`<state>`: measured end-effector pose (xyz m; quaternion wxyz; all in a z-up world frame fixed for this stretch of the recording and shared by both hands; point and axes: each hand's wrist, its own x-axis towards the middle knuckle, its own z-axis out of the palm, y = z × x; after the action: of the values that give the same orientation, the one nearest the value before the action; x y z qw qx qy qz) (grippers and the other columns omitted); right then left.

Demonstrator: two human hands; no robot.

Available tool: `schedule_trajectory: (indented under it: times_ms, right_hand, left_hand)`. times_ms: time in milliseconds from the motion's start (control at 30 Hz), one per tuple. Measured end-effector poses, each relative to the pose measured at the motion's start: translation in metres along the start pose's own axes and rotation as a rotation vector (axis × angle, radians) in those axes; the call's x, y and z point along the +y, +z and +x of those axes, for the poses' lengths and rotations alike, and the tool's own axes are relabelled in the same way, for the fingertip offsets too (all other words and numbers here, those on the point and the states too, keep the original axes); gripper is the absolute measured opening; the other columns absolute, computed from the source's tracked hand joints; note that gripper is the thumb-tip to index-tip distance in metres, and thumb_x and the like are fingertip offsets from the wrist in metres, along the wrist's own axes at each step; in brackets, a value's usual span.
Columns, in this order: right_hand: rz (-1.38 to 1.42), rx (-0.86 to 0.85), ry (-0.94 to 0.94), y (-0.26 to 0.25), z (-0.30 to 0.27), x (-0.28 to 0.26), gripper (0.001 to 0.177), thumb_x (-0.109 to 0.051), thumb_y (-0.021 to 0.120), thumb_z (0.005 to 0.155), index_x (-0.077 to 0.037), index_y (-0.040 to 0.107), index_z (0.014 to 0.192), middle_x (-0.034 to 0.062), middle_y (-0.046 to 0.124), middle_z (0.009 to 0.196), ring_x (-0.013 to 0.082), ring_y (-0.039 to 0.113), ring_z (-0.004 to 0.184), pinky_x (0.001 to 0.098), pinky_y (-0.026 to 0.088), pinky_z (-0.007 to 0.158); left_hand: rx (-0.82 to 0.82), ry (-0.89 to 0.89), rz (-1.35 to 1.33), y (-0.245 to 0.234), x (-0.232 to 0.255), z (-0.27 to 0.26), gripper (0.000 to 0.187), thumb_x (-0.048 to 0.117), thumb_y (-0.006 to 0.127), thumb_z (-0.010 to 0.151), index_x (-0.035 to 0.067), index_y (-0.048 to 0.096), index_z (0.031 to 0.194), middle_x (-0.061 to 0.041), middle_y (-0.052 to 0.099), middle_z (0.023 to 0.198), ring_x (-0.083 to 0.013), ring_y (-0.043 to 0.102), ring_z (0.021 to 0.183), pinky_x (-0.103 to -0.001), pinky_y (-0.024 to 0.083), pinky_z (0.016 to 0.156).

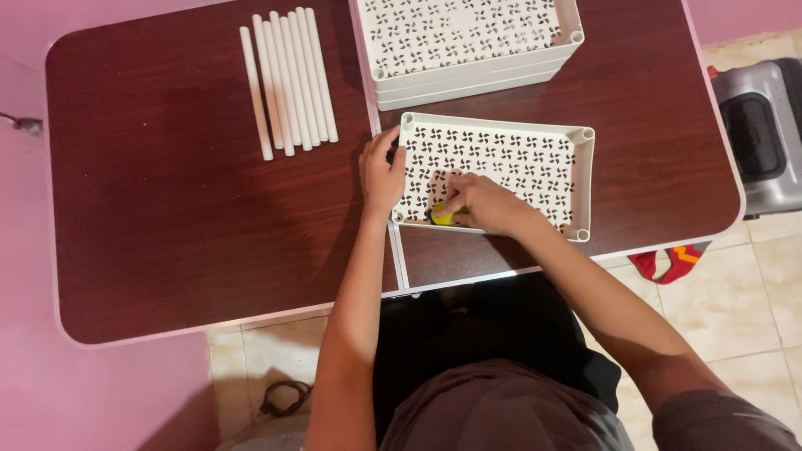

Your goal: The person wipes the surface of a white plastic tray with a yellow sponge, then lifts and wipes the underside and edges. The tray is handled one at a time on a wooden table with other trays and white rods nearby.

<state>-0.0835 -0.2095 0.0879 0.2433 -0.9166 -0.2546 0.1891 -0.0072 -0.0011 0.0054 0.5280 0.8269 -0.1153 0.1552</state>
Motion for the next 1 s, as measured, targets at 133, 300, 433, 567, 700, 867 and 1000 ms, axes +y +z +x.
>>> schedule_trajectory:
  times_ms: [133,300,433,567,700,867,1000]
  right_hand:
    - [-0.052,0.135,-0.182,0.013,0.013,-0.008,0.037,-0.009,0.081,0.077,-0.023,0.081,0.112,0.0046,0.066,0.103,0.025,0.062,0.105,0.0406,0.052,0.096]
    - [-0.019,0.028,-0.152,0.003,0.002,-0.001,0.04,-0.012,0.077,0.082,-0.028,0.078,0.118,0.0041,0.064,0.104,0.0212,0.063,0.104,0.0329,0.056,0.099]
    - [-0.053,-0.134,0.113,-0.021,-0.031,0.01,0.039,-0.013,0.076,0.083,-0.033,0.078,0.117,0.0006,0.064,0.104,0.0207,0.061,0.102,0.0328,0.053,0.099]
    - [-0.064,-0.131,0.128,-0.024,-0.035,0.01,0.037,-0.016,0.077,0.084,-0.032,0.077,0.118,0.001,0.064,0.103,0.0202,0.06,0.101,0.0327,0.054,0.101]
    - [-0.191,-0.079,0.027,-0.007,-0.014,-0.001,0.036,-0.019,0.076,0.087,-0.03,0.077,0.122,0.0026,0.066,0.1,0.0229,0.06,0.103,0.0395,0.051,0.103]
    - [-0.135,0.074,-0.038,0.016,0.022,-0.022,0.034,-0.017,0.074,0.088,-0.019,0.075,0.122,0.0094,0.062,0.109,0.0276,0.06,0.106,0.0422,0.051,0.099]
    - [-0.126,0.105,-0.105,0.012,0.016,-0.017,0.033,-0.015,0.073,0.088,-0.016,0.075,0.12,0.0102,0.062,0.116,0.0298,0.061,0.106,0.0424,0.05,0.096]
  left_hand:
    - [-0.011,0.005,0.025,0.0,0.001,0.0,0.036,0.007,0.069,0.093,0.008,0.068,0.129,-0.009,0.071,0.125,-0.0253,0.067,0.101,-0.041,0.05,0.096]
    - [-0.06,0.006,0.018,-0.003,-0.002,0.003,0.037,0.007,0.068,0.093,0.007,0.066,0.13,-0.009,0.07,0.127,-0.0258,0.066,0.103,-0.04,0.05,0.096]
    - [-0.029,0.041,0.014,-0.002,-0.001,0.002,0.036,0.007,0.068,0.094,0.008,0.067,0.13,-0.009,0.07,0.127,-0.0262,0.066,0.107,-0.041,0.05,0.098]
    - [-0.007,0.016,0.025,-0.001,0.001,0.001,0.036,0.007,0.069,0.094,0.008,0.067,0.13,-0.009,0.07,0.128,-0.0262,0.065,0.11,-0.041,0.048,0.1]
    - [-0.013,-0.017,0.037,0.0,0.001,-0.001,0.036,0.008,0.068,0.094,0.009,0.067,0.13,-0.008,0.07,0.129,-0.0257,0.065,0.11,-0.041,0.047,0.101]
    - [-0.014,0.003,0.043,0.002,-0.001,0.0,0.036,0.009,0.068,0.095,0.008,0.067,0.131,-0.009,0.069,0.13,-0.0277,0.064,0.116,-0.042,0.047,0.102]
    - [-0.019,0.048,0.045,-0.001,-0.004,0.002,0.036,0.008,0.068,0.096,0.008,0.067,0.131,-0.01,0.069,0.131,-0.0293,0.062,0.119,-0.043,0.046,0.104]
